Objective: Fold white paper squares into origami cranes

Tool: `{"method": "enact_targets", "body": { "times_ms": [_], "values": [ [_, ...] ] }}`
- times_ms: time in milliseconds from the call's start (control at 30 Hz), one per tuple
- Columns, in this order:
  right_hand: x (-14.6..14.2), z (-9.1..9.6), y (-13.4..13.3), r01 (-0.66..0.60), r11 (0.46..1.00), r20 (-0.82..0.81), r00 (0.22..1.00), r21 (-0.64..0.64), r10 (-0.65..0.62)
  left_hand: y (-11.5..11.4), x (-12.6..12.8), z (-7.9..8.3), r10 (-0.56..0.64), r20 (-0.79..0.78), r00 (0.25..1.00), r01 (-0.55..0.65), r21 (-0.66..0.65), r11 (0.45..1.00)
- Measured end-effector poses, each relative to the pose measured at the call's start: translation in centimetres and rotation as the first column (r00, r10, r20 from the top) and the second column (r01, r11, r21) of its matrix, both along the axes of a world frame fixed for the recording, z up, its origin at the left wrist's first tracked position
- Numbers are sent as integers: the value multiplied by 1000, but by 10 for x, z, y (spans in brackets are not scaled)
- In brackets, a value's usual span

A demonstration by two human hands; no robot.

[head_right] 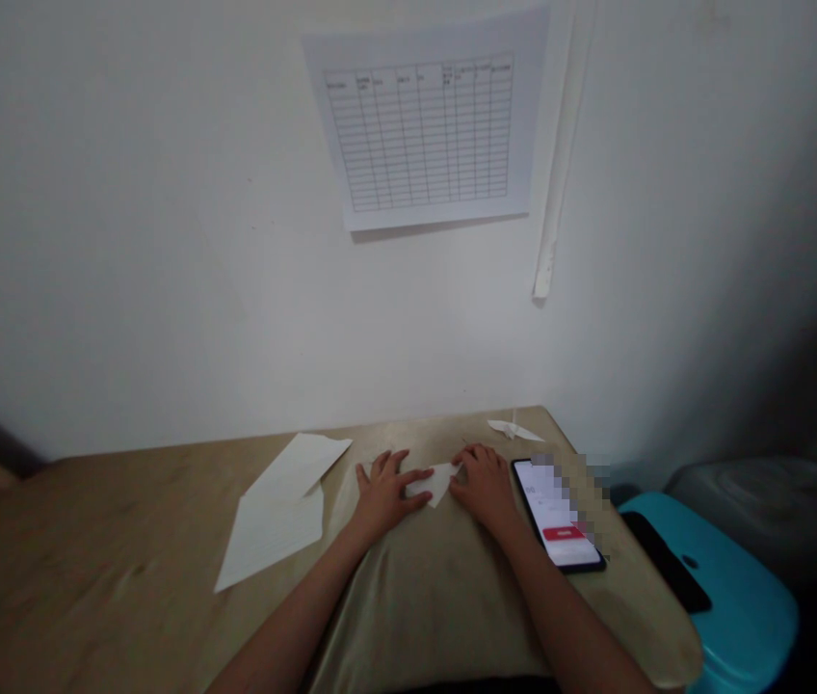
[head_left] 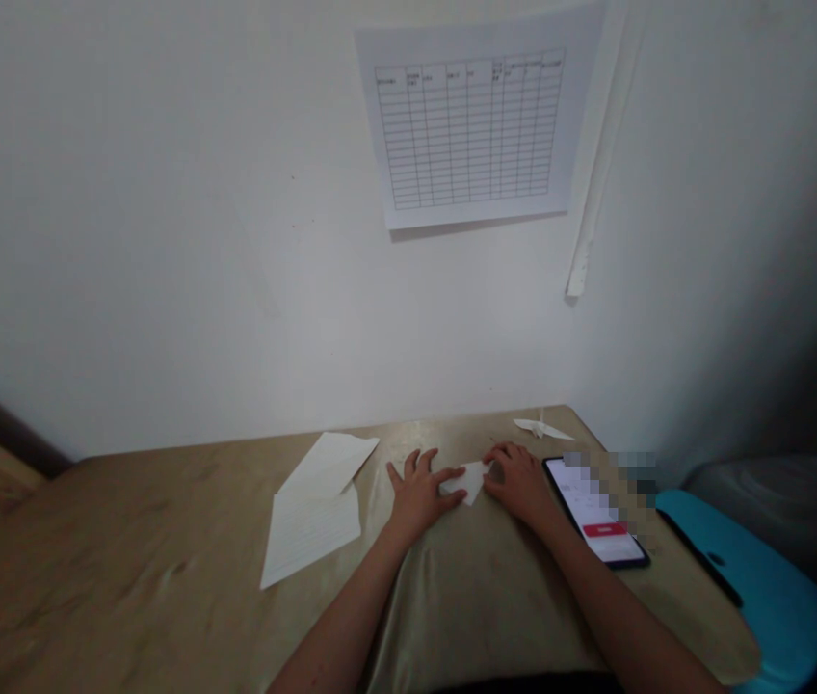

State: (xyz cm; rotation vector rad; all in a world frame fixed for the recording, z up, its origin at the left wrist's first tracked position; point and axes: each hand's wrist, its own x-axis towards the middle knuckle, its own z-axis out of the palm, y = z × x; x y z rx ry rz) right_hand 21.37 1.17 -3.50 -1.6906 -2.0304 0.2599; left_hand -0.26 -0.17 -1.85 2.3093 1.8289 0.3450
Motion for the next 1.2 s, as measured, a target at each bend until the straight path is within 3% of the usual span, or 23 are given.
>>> {"method": "enact_targets", "body": {
  "times_ms": [300, 567, 967, 1200],
  "values": [
    [4, -8, 18, 96, 995, 11, 995, 4, -97, 2, 0, -4, -1, 1, 1000, 1, 19, 1000],
    [2, -9, 20, 193, 981, 50, 980, 31, -194, 1, 0, -3, -3, 36, 999, 2, 21, 1000],
    [3, -10, 18, 173, 983, 105, 978, 55, -178, 1, 0, -3, 0, 49, 999, -1, 19, 1000],
    [6, -11, 18, 147, 989, 53, 988, 10, -147, 1, 0, -3, 0, 34, 999, 0, 21, 1000]
  ]
}}
